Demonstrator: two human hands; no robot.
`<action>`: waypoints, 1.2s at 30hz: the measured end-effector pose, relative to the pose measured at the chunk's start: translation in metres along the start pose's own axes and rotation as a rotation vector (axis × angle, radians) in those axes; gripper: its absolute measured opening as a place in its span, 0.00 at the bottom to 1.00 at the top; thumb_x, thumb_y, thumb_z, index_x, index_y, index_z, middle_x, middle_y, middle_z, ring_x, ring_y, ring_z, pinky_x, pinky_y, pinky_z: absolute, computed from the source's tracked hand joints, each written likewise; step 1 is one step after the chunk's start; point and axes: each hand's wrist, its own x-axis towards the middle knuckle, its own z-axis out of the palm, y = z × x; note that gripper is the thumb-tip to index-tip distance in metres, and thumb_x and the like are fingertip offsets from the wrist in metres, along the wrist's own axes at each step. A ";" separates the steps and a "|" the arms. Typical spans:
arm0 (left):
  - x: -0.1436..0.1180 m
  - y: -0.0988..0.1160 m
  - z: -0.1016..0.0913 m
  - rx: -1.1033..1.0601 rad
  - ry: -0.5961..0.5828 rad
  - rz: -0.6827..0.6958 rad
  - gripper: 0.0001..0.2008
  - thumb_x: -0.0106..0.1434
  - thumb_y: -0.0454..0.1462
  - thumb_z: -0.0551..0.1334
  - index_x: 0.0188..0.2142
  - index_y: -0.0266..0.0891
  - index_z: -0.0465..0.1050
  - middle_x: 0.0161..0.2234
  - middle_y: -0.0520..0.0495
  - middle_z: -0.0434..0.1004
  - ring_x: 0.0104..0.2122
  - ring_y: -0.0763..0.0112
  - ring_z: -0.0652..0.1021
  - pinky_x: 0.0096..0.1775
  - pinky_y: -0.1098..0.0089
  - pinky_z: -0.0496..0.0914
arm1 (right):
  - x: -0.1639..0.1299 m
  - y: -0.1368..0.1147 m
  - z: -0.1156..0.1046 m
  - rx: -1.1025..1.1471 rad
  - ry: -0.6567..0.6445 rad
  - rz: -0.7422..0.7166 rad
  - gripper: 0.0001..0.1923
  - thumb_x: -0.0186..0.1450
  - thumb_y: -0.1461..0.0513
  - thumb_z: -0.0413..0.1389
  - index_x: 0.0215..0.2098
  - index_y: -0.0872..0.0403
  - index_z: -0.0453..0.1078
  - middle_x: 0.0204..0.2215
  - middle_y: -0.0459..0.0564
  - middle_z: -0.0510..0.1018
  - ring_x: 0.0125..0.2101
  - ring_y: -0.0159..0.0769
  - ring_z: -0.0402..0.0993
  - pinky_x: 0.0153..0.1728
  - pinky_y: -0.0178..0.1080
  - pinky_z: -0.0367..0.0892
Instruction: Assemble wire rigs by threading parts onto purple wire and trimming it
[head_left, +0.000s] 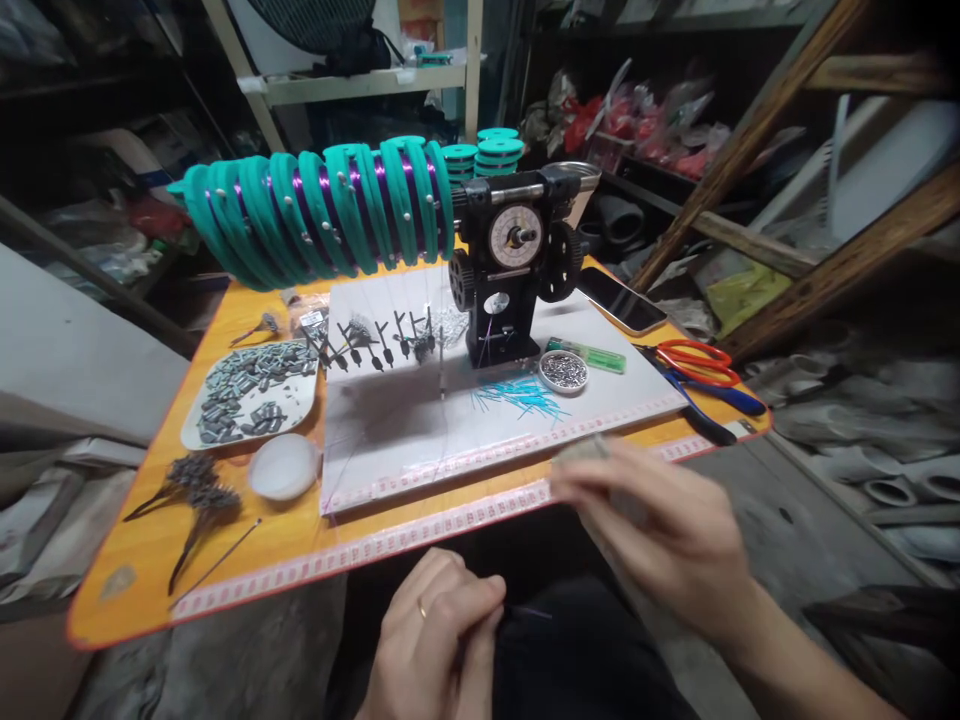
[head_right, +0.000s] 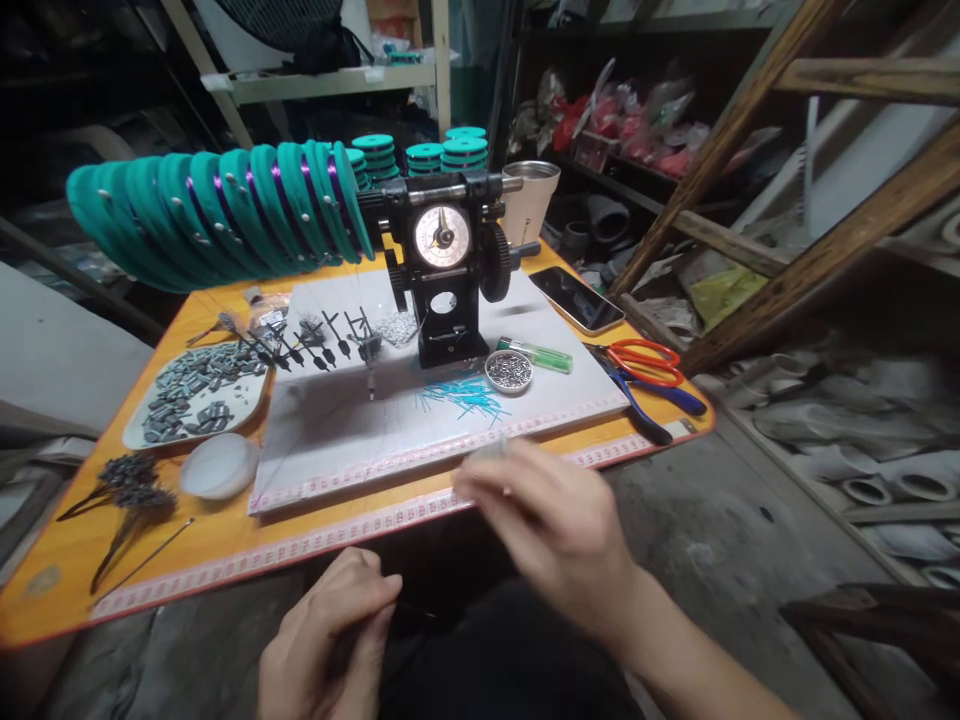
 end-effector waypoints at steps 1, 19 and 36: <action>0.000 0.001 0.000 0.035 0.058 -0.010 0.24 0.54 0.20 0.61 0.46 0.45 0.76 0.23 0.49 0.74 0.24 0.68 0.75 0.28 0.69 0.69 | 0.007 0.008 0.004 -0.087 0.041 0.003 0.09 0.67 0.68 0.55 0.43 0.53 0.74 0.32 0.50 0.77 0.32 0.34 0.72 0.33 0.36 0.69; 0.009 0.010 0.023 -0.117 0.481 -0.405 0.04 0.61 0.36 0.64 0.30 0.41 0.76 0.27 0.48 0.71 0.28 0.71 0.71 0.26 0.75 0.62 | 0.001 0.015 0.028 -0.096 0.149 0.044 0.08 0.64 0.68 0.60 0.38 0.50 0.76 0.40 0.51 0.78 0.45 0.41 0.72 0.44 0.43 0.71; 0.015 0.021 0.020 -0.253 0.223 -0.581 0.04 0.61 0.35 0.65 0.29 0.38 0.76 0.26 0.49 0.68 0.23 0.77 0.64 0.23 0.76 0.58 | -0.025 -0.029 0.027 0.677 0.121 0.582 0.05 0.62 0.60 0.64 0.37 0.45 0.78 0.40 0.47 0.80 0.40 0.34 0.77 0.40 0.33 0.73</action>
